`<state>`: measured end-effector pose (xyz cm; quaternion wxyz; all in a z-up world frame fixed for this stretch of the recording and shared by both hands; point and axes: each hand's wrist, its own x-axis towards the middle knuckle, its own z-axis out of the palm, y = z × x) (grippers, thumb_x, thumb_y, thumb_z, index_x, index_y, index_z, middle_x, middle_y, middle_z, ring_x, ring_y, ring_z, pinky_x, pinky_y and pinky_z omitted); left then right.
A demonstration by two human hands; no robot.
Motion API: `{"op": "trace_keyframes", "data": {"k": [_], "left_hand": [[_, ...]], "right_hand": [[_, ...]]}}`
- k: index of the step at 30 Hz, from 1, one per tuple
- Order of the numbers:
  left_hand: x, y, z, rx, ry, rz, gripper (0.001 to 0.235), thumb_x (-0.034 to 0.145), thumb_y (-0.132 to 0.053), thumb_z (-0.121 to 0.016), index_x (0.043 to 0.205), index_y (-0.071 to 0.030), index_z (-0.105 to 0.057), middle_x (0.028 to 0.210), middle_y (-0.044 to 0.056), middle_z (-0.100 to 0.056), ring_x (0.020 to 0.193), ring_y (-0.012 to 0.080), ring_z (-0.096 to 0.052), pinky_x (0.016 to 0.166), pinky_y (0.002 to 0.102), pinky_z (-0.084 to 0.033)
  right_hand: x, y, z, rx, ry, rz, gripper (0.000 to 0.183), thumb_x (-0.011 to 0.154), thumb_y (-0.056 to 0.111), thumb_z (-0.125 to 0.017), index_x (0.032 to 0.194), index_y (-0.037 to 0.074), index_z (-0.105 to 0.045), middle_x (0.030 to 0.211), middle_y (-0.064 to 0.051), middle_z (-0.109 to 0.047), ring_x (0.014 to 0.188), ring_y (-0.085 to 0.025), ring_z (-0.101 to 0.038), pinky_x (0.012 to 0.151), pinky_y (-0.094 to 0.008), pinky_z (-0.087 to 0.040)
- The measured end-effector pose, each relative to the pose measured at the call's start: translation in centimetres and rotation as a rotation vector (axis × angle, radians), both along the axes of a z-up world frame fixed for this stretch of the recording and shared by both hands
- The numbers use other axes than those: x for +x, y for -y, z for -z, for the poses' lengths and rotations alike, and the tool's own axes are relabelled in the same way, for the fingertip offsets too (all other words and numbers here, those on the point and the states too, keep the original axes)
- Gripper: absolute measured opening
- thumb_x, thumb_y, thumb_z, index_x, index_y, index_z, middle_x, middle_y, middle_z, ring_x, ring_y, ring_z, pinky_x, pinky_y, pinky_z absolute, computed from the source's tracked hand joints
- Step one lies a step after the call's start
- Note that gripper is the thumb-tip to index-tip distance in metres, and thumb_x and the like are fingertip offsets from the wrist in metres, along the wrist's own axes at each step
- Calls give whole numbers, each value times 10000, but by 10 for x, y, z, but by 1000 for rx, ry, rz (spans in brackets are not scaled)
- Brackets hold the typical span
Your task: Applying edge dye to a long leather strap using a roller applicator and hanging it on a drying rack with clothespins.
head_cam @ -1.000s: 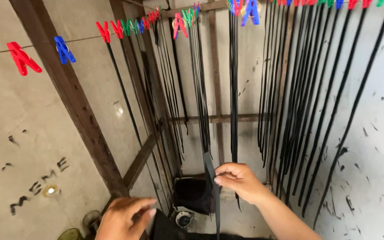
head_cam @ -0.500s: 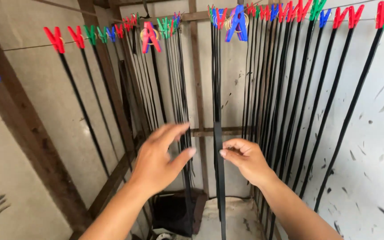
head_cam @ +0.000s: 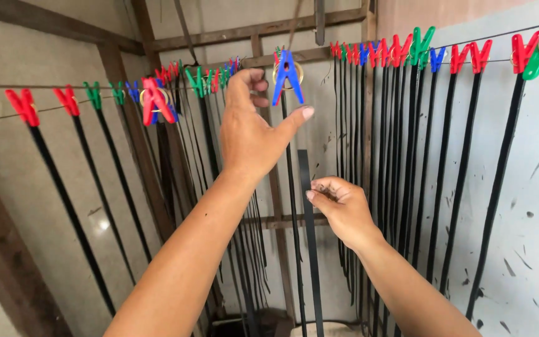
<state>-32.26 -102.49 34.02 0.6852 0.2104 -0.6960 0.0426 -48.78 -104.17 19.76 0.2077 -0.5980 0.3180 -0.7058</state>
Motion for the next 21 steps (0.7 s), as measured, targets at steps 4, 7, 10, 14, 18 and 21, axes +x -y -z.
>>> {"op": "trace_keyframes", "data": {"k": [4,7,10,14,18,21], "left_hand": [[-8,14,-2,-26,-23,27,734,707,-344,-953,1216,-90,-490,1055,53,-572,898,232,-677,765,372,-545],[-9,22,-2,-102,-55,84,593,754,-245,-917,1179,-103,-529,1008,50,-595,797,203,-686,771,370,-562],[-9,27,-2,-171,-38,54,488,801,-206,-877,1162,-101,-566,981,47,-605,766,203,-695,753,377,-571],[-10,15,-3,-222,-11,69,551,807,-160,-873,1243,-67,-549,1046,104,-602,802,245,-686,792,410,-571],[-12,17,-5,-228,-14,60,691,761,-202,-941,1300,-73,-529,1094,114,-586,853,259,-680,823,402,-577],[-11,24,-7,-217,-30,110,572,831,-69,-860,1302,-27,-538,1084,149,-594,878,286,-694,824,407,-605]], "right_hand": [[-4,12,-8,-27,11,1,133,898,24,-758,1009,-48,-762,809,-132,-755,762,-164,-690,733,-311,-556],[-7,17,-12,-37,7,-13,141,900,21,-752,1017,-59,-760,803,-138,-755,747,-160,-681,723,-306,-548],[-8,21,-13,-48,9,-3,140,893,14,-755,1014,-55,-761,799,-130,-757,741,-148,-682,723,-295,-552],[-9,29,-15,-94,11,-12,142,894,11,-752,1019,-57,-753,796,-127,-750,742,-141,-679,718,-287,-551],[-5,28,-19,-117,11,-13,135,898,11,-752,1020,-46,-754,804,-114,-745,745,-130,-665,713,-281,-549],[-6,27,-23,-120,7,-17,137,897,11,-753,1021,-46,-757,801,-112,-751,742,-121,-661,708,-277,-549]]}}
